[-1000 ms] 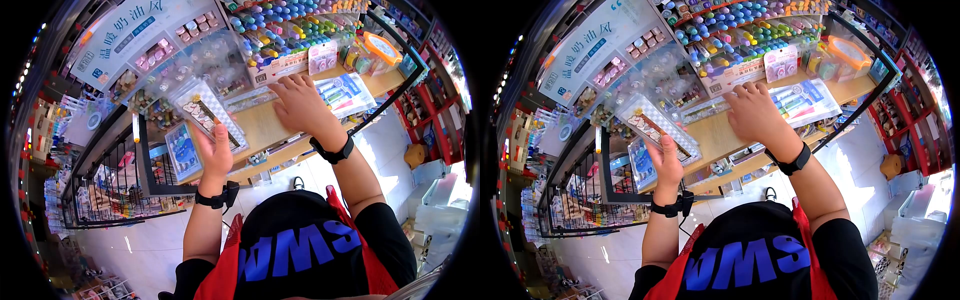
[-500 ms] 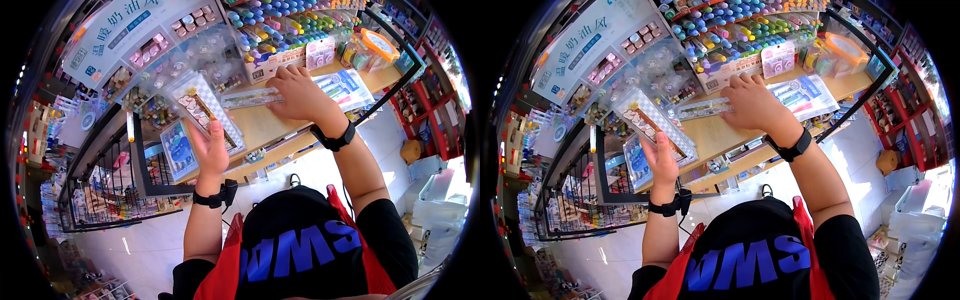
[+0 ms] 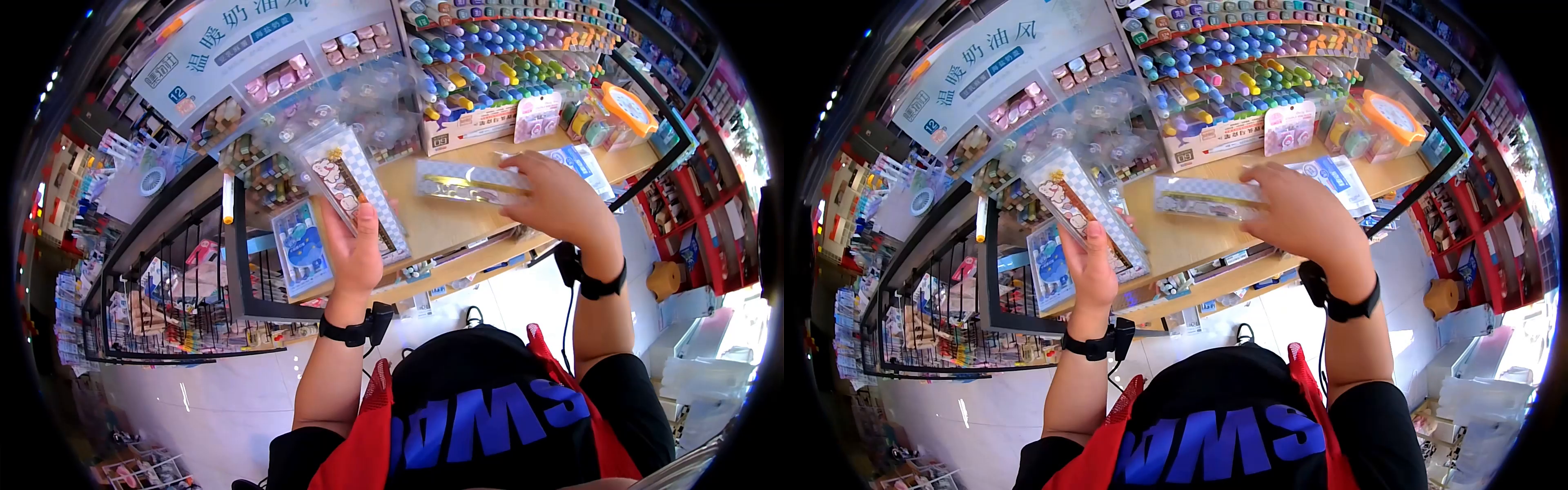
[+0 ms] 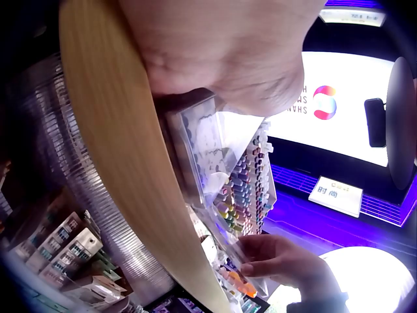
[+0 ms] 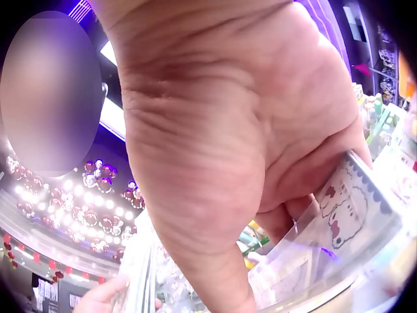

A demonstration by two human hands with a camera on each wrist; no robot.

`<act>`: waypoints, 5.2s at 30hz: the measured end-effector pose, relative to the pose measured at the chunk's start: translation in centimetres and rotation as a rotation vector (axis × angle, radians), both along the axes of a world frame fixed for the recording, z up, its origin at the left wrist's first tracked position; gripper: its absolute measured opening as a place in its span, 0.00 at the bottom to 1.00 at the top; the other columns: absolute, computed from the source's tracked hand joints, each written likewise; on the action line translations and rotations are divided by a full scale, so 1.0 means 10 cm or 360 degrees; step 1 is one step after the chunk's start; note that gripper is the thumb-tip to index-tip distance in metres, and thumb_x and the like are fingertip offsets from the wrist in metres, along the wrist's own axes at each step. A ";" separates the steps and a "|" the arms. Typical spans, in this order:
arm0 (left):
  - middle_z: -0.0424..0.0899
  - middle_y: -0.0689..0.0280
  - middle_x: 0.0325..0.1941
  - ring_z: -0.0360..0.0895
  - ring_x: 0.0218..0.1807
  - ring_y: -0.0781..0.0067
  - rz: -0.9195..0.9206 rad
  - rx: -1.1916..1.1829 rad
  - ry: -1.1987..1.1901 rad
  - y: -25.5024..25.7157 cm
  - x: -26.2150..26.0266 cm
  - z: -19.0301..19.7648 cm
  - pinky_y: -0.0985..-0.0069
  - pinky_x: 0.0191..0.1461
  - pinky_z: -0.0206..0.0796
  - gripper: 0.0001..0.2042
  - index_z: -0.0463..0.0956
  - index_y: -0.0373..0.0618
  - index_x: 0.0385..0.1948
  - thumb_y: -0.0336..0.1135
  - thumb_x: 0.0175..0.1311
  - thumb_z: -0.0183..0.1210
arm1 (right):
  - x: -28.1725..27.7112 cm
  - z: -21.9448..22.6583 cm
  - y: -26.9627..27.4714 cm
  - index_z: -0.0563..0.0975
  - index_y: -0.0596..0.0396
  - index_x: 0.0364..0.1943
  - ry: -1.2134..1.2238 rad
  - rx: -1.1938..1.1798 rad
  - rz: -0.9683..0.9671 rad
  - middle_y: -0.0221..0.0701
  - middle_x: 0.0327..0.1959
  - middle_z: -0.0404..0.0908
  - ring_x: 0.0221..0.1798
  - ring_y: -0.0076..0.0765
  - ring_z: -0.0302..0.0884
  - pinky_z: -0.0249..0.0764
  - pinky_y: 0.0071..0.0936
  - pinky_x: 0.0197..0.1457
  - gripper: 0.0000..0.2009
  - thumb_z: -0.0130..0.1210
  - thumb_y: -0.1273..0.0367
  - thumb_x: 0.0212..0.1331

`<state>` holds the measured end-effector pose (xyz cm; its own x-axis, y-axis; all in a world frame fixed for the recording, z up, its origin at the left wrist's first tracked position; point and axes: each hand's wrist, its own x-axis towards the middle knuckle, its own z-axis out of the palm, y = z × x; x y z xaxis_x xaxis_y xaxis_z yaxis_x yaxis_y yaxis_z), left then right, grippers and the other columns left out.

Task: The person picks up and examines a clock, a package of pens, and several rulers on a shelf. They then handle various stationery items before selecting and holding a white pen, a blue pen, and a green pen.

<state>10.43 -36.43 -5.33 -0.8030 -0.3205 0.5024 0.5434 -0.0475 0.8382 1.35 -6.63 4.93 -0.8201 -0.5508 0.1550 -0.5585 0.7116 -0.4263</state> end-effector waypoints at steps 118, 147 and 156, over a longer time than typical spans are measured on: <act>0.83 0.54 0.61 0.79 0.64 0.46 0.0895 -0.2070 -0.0629 -0.10 0.28 0.23 0.50 0.65 0.73 0.16 0.84 0.42 0.57 0.40 0.74 0.62 | 0.50 0.15 -0.39 0.76 0.64 0.57 0.0240 -0.0197 -0.0175 0.55 0.45 0.88 0.48 0.68 0.86 0.80 0.54 0.52 0.28 0.73 0.61 0.59; 0.88 0.51 0.31 0.87 0.37 0.39 0.1140 -0.1918 -0.0858 -0.33 -0.04 0.64 0.50 0.41 0.78 0.13 0.79 0.43 0.33 0.43 0.73 0.65 | 0.46 -0.05 -0.19 0.76 0.61 0.64 0.0193 -0.0292 0.0003 0.52 0.48 0.89 0.48 0.64 0.88 0.83 0.51 0.51 0.31 0.73 0.64 0.58; 0.91 0.44 0.40 0.90 0.44 0.36 0.1180 -0.2009 -0.1109 -0.26 -0.10 0.78 0.46 0.49 0.82 0.17 0.88 0.42 0.39 0.48 0.76 0.62 | 0.47 -0.07 -0.15 0.76 0.61 0.65 0.0235 -0.0310 0.0034 0.51 0.47 0.89 0.49 0.63 0.89 0.83 0.50 0.51 0.31 0.73 0.63 0.58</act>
